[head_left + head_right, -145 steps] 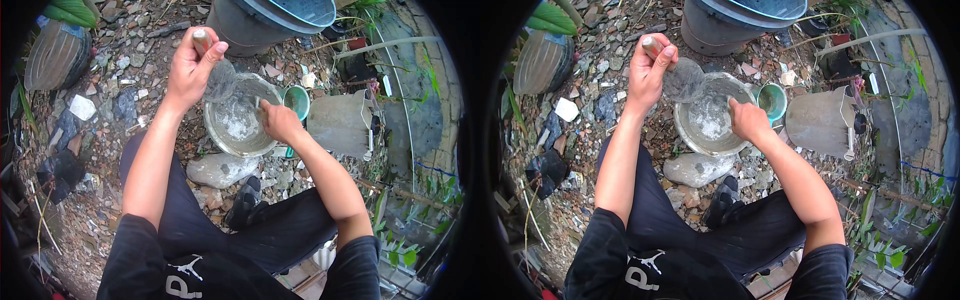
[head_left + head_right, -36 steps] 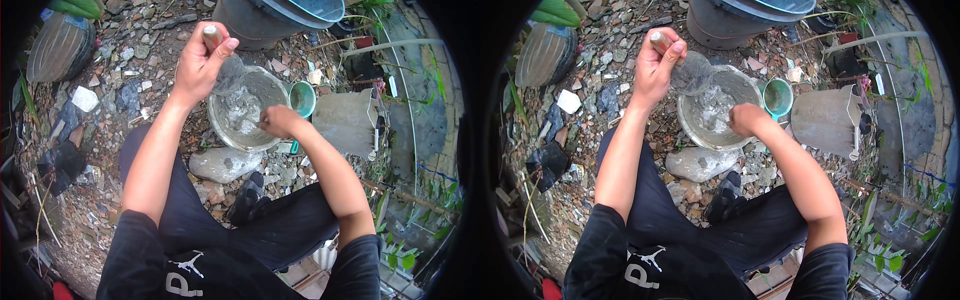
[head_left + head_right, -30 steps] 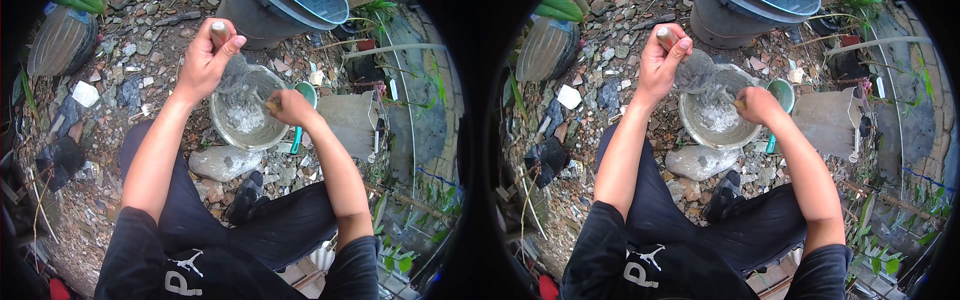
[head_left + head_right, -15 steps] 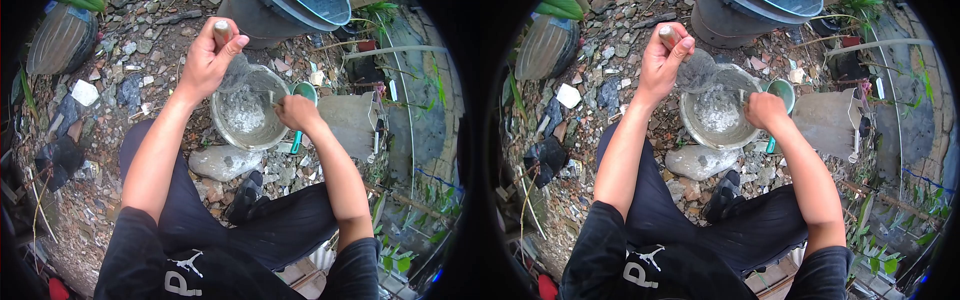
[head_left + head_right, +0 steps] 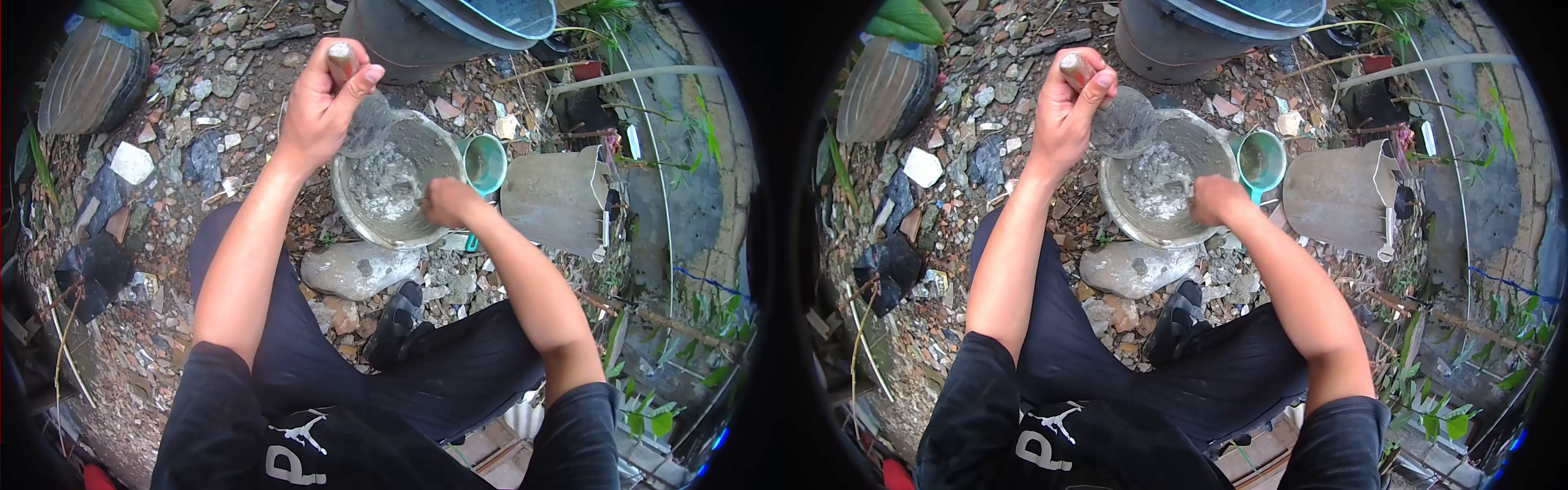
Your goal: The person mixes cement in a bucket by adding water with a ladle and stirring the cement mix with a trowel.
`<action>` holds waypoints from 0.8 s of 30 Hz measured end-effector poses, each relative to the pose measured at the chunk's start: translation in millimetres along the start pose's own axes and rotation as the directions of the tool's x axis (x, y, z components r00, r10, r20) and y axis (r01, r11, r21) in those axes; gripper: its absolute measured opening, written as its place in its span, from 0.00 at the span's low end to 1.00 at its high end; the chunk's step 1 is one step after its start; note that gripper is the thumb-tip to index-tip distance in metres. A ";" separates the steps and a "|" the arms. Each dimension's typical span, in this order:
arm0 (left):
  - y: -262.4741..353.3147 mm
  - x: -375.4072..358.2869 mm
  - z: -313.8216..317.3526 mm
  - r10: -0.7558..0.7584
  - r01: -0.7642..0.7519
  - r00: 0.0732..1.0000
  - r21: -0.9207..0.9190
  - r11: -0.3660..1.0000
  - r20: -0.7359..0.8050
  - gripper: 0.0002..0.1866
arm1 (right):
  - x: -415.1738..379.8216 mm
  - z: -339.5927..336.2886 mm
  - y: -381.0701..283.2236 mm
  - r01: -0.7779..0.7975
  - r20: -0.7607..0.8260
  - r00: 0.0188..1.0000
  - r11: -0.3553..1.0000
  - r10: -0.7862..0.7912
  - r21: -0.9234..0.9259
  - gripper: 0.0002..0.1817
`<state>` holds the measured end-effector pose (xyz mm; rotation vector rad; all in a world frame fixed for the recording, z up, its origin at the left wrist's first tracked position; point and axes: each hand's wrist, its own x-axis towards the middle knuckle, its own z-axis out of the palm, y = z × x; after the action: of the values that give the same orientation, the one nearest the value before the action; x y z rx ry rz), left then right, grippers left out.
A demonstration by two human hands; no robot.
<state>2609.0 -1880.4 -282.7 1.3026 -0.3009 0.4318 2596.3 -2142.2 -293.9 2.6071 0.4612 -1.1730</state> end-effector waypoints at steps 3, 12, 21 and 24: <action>1.6 1.9 2.5 0.000 -0.001 0.999 -0.029 1.000 -0.032 0.12 | -1.7 -5.0 16.7 0.057 -0.093 0.995 0.989 -0.044 0.140 0.22; 0.7 0.2 -0.5 -0.022 0.021 0.999 0.035 0.999 0.028 0.09 | 30.3 78.4 146.6 -0.525 0.081 0.661 0.383 0.746 0.760 0.37; -1.6 1.0 14.0 -0.015 0.015 1.000 0.018 1.000 0.010 0.10 | 25.8 73.6 136.6 -0.131 0.230 0.796 -0.212 0.560 0.968 0.23; -2.1 -1.4 16.9 -0.007 0.007 1.000 0.036 0.999 -0.004 0.11 | 8.3 48.2 129.2 -0.158 0.042 0.777 0.130 0.628 0.979 0.21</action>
<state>2609.2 -1897.4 -281.0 1.3374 -0.2858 0.4355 2618.0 -2276.2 -319.4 3.5421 -1.4491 -0.7512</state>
